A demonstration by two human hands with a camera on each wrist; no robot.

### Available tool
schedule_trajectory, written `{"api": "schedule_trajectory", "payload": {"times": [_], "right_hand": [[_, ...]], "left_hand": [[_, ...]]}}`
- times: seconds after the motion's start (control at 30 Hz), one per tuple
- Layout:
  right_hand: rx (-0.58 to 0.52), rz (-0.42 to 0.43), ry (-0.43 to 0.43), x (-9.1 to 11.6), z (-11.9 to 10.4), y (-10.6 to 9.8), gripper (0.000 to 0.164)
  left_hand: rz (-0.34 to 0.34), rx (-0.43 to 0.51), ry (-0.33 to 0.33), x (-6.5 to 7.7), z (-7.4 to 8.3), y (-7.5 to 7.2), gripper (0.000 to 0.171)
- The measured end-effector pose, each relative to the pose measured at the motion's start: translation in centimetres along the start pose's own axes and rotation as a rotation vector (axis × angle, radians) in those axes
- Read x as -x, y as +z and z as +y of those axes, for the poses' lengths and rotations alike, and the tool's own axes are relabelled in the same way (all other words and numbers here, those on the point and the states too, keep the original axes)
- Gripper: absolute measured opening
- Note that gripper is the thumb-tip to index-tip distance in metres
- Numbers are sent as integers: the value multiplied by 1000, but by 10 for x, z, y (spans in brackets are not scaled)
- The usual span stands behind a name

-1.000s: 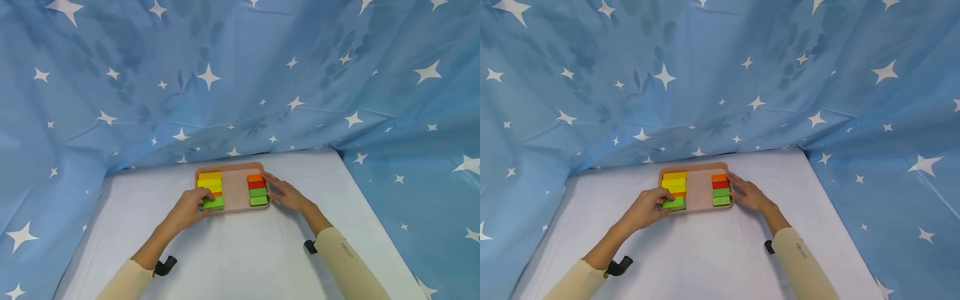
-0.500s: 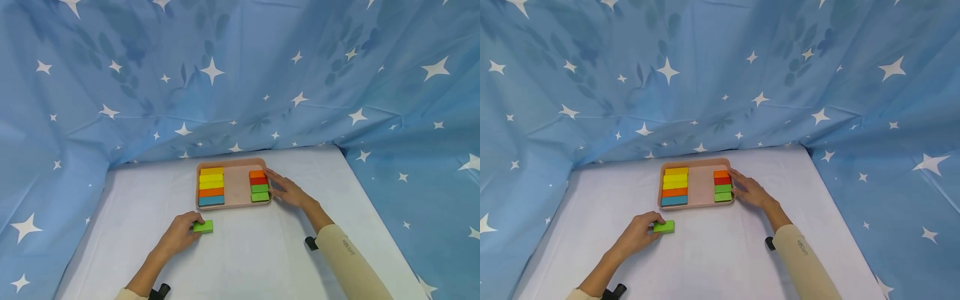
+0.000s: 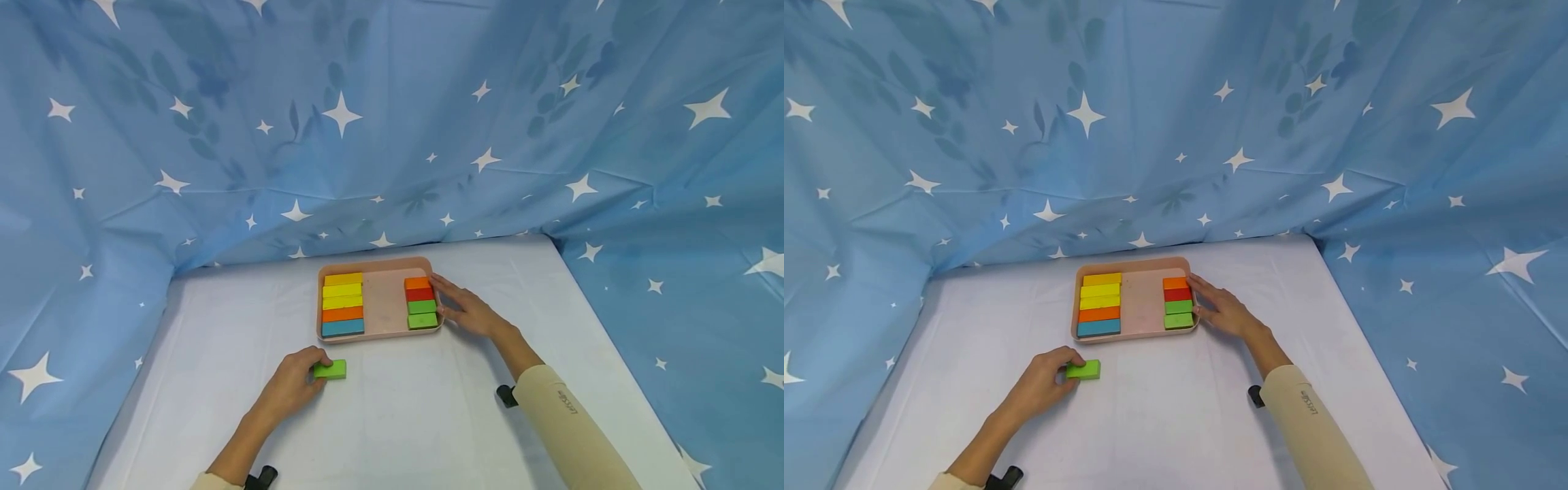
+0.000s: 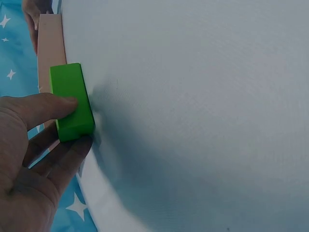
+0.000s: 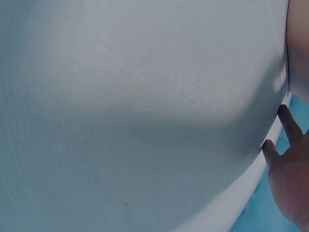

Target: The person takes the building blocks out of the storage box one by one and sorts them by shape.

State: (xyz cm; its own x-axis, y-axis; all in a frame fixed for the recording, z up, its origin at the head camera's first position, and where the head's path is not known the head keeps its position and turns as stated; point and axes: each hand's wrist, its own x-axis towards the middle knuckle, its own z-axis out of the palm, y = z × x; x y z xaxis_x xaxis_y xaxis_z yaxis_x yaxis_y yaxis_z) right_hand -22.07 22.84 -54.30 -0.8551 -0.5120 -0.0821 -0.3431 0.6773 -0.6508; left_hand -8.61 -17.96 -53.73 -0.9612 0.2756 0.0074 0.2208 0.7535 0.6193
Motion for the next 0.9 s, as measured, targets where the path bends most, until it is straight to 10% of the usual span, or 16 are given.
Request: {"api": "schedule_trajectory", "payload": {"times": [0.53,0.9], "right_hand": [[-5,3,2,0,1,0,68],[-23,6,3,-2,2,3,68]], "left_hand": [[25,-68,86,-9,8,-20,36],[-63,-35,282,-105,58,-23,24]]}}
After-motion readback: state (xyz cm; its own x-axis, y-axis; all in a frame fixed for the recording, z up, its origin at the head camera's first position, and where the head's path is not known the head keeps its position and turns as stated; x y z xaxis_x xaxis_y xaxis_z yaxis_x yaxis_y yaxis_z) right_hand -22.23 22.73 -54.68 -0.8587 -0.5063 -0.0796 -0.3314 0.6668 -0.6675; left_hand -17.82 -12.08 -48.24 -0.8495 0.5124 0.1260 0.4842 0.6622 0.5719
